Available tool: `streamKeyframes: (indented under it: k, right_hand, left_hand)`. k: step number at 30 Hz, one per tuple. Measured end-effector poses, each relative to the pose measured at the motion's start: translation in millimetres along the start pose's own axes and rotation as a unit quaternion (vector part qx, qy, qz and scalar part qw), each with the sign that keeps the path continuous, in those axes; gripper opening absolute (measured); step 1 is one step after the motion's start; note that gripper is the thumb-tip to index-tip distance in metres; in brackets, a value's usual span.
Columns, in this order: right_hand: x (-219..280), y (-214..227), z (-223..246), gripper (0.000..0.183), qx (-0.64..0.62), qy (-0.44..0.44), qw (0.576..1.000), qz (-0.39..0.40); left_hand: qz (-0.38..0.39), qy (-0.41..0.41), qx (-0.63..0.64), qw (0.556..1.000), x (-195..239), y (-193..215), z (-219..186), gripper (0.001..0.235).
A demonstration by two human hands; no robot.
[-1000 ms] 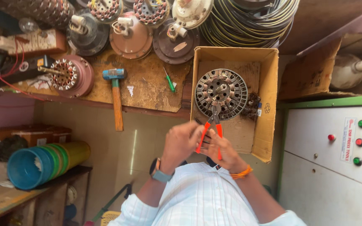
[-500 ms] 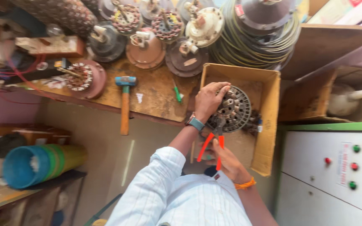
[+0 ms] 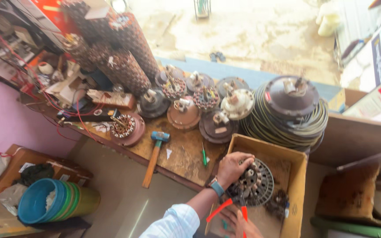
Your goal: The person uses pliers to remove small metal pieces from a circular electrical component, likely a motor stator, held in a cardboard box. The person repeatedly picks up and removes debris from the component's slots.
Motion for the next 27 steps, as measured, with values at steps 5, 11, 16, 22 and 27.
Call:
streamKeyframes:
  k: [5, 11, 16, 22, 27]
  right_hand:
    - [-19, 29, -23, 0.076, -0.011, 0.019, 0.996, 0.087]
    - [-29, 34, -21, 0.057, -0.081, -0.002, 0.997, 0.001]
    - [-29, 41, -31, 0.038, -0.087, -0.016, 0.986, -0.138]
    - [-29, 35, -24, 0.029, -0.094, -0.006, 0.991, -0.093]
    - [-15, 35, -23, 0.025, -0.062, -0.008, 0.989, -0.135]
  left_hand:
    - [0.010, -0.003, -0.025, 1.000, 2, -4, 2, 0.025]
    - [0.012, -0.010, -0.035, 0.999, -1, -3, -1, 0.025]
    - [0.011, 0.002, -0.045, 0.999, 1, 0, 1, 0.024]
    - [0.012, 0.003, -0.034, 0.999, -1, -1, -1, 0.024]
    - [0.015, 0.015, -0.026, 0.999, 0, -6, 12, 0.026]
Point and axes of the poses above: each hand's wrist, its own x-axis away from the middle knuckle, its own y-axis out of the back of the hand, z = x × y, the point moved 5 cm from there along -x, towards the middle knuckle, and after that the axes turned 1 degree about -y, right-handed, at the moved point
